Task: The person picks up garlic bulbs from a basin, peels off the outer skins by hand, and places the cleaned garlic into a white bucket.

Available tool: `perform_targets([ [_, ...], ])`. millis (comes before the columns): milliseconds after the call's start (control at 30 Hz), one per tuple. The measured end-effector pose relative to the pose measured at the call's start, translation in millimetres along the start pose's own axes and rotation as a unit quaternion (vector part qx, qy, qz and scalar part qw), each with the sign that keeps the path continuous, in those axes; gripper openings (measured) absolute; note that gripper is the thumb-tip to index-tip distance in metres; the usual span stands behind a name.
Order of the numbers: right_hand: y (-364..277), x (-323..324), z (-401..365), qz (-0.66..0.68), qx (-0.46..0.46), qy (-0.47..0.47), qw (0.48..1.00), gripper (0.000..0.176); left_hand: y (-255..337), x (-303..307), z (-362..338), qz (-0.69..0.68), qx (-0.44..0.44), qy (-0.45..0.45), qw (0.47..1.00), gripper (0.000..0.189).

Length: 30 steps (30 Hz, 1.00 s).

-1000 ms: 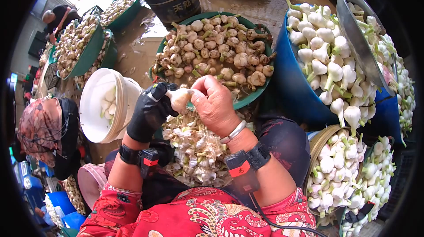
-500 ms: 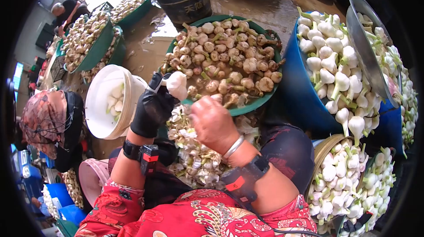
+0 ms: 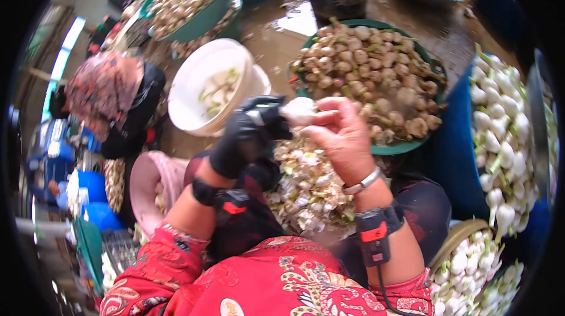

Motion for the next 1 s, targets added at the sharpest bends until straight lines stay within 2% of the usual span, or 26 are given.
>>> perform_targets([
  [33,1.8,4.4,1.3,-0.031,0.018,0.011,0.999,0.027,-19.1,-12.3,-6.7,-0.211,0.111,0.019,0.971,0.036],
  [100,-6.7,3.4,2.3,0.045,0.041,-0.031,0.998,0.014,-20.0,-15.7,-17.1,-0.231,0.111,-0.012,0.966,0.036],
  [167,-11.5,-5.6,1.2,0.014,0.046,-0.053,0.997,0.013,-13.0,-6.9,-22.5,-0.135,0.062,0.004,0.989,0.037],
  [200,-7.2,-4.0,2.4,-0.062,0.065,-0.040,0.995,0.013,-13.6,1.3,-27.9,-0.256,0.122,0.026,0.959,0.037],
  [233,1.9,-3.1,3.3,-0.059,0.062,-0.046,0.995,0.013,-8.3,13.4,-29.5,-0.344,0.121,0.006,0.931,0.034],
  [300,12.5,3.4,6.9,-0.180,0.063,-0.030,0.981,0.012,19.2,55.0,-39.0,-0.282,0.023,0.044,0.958,0.031],
  [367,12.0,0.8,7.3,-0.139,0.048,-0.055,0.988,0.012,33.8,104.9,-56.5,-0.194,0.002,0.122,0.973,0.031],
  [433,9.9,-12.0,2.6,-0.058,-0.013,-0.076,0.995,0.011,38.7,130.1,-66.3,-0.216,0.020,0.165,0.962,0.031],
  [500,7.4,-21.2,0.8,-0.091,0.001,-0.098,0.991,0.014,34.5,120.6,-63.3,-0.195,0.028,0.174,0.965,0.031],
  [533,9.6,-25.2,0.0,-0.084,-0.017,-0.096,0.992,0.016,33.7,106.2,-54.8,-0.177,0.027,0.137,0.974,0.031],
  [567,8.4,-32.2,-0.7,-0.055,0.001,-0.103,0.993,0.018,29.0,90.3,-49.6,-0.158,0.040,0.138,0.977,0.030],
  [633,5.7,-38.9,0.5,-0.076,-0.029,-0.097,0.992,0.024,24.4,55.5,-36.6,-0.147,0.071,0.100,0.982,0.030],
  [667,1.4,-41.6,-0.1,-0.116,-0.004,-0.102,0.988,0.022,18.0,40.5,-32.1,-0.166,0.098,0.094,0.977,0.030],
  [700,-1.9,-41.8,-0.2,-0.155,0.020,-0.108,0.982,0.020,18.2,28.0,-30.2,-0.126,0.123,0.085,0.981,0.032],
  [767,-17.0,-40.5,1.1,-0.318,0.186,-0.106,0.923,0.016,7.3,14.3,-26.3,-0.144,0.135,0.073,0.978,0.031],
  [800,-26.9,-41.5,-1.9,-0.352,0.243,-0.097,0.898,0.014,5.7,10.9,-24.9,-0.143,0.137,0.069,0.978,0.031],
  [900,-30.0,-33.5,-0.2,-0.381,0.265,-0.098,0.880,0.013,-1.1,8.1,-23.7,-0.129,0.163,0.075,0.975,0.030],
  [967,-27.6,-10.6,10.4,-0.263,0.244,-0.010,0.933,0.014,0.6,6.1,-23.2,-0.194,0.149,0.040,0.969,0.031],
  [1000,-24.3,1.3,17.2,-0.273,0.222,0.011,0.936,0.016,6.1,8.5,-25.8,-0.193,0.147,0.043,0.969,0.031],
])
Point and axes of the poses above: each hand's wrist, its own z-axis towards the middle knuckle, its own x-axis out of the back of the hand, y = z × x, the point moved 7 cm from there along z, towards the middle knuckle, and after that the axes turned 8 degrees about z, right-handed, at the moved point
